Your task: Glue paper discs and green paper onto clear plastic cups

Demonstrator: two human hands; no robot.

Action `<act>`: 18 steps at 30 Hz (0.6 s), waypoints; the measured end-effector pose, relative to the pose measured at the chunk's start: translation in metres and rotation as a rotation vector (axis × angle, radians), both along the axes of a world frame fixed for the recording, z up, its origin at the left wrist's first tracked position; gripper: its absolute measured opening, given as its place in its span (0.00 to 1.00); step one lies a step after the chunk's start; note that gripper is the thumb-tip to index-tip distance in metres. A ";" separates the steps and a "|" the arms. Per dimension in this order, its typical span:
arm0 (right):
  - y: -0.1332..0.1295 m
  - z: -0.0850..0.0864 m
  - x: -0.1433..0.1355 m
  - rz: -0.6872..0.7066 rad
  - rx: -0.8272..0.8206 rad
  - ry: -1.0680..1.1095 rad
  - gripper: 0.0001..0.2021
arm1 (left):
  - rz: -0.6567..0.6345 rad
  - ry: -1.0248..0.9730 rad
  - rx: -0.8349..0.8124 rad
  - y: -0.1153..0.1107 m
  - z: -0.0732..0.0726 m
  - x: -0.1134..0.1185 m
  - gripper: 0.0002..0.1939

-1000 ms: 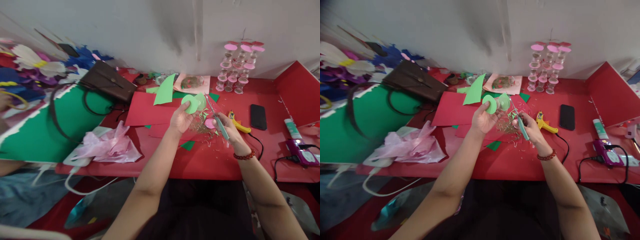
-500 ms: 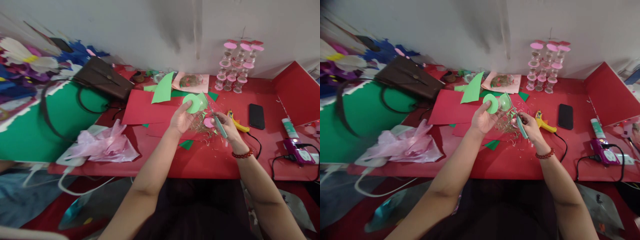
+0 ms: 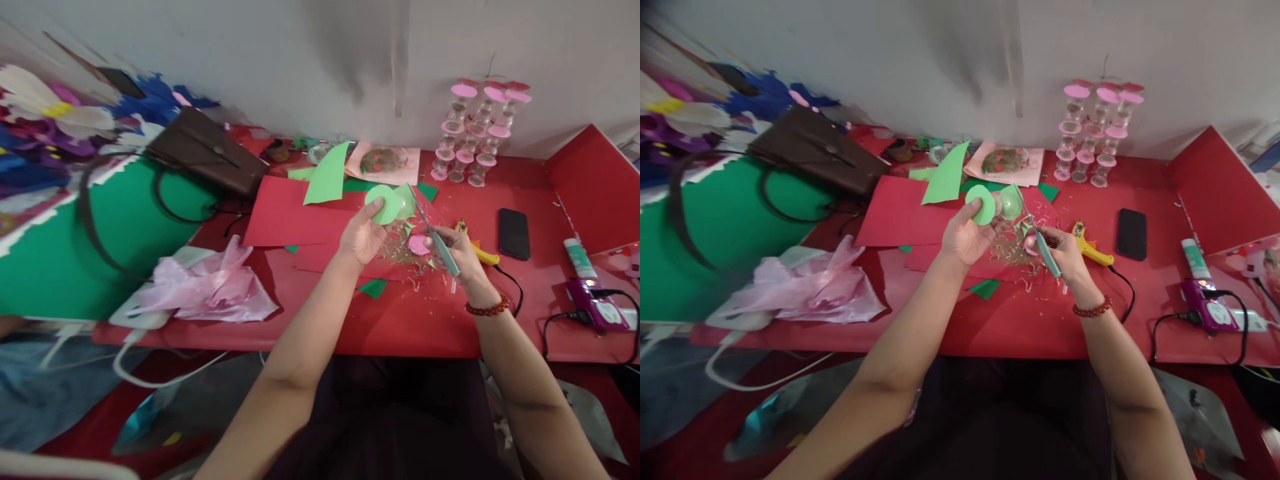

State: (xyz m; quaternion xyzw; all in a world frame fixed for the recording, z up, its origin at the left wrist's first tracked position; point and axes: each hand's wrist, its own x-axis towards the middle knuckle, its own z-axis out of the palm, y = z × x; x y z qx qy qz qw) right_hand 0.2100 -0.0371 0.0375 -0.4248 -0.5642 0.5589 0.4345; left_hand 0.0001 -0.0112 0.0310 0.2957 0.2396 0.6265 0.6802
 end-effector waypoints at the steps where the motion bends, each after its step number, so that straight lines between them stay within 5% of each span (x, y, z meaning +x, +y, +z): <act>1: -0.001 0.002 0.000 -0.008 -0.010 0.007 0.26 | 0.004 0.007 0.002 0.001 0.000 -0.001 0.17; 18: -0.003 0.005 -0.001 -0.004 0.003 -0.071 0.26 | 0.032 -0.017 -0.025 0.004 -0.003 -0.011 0.20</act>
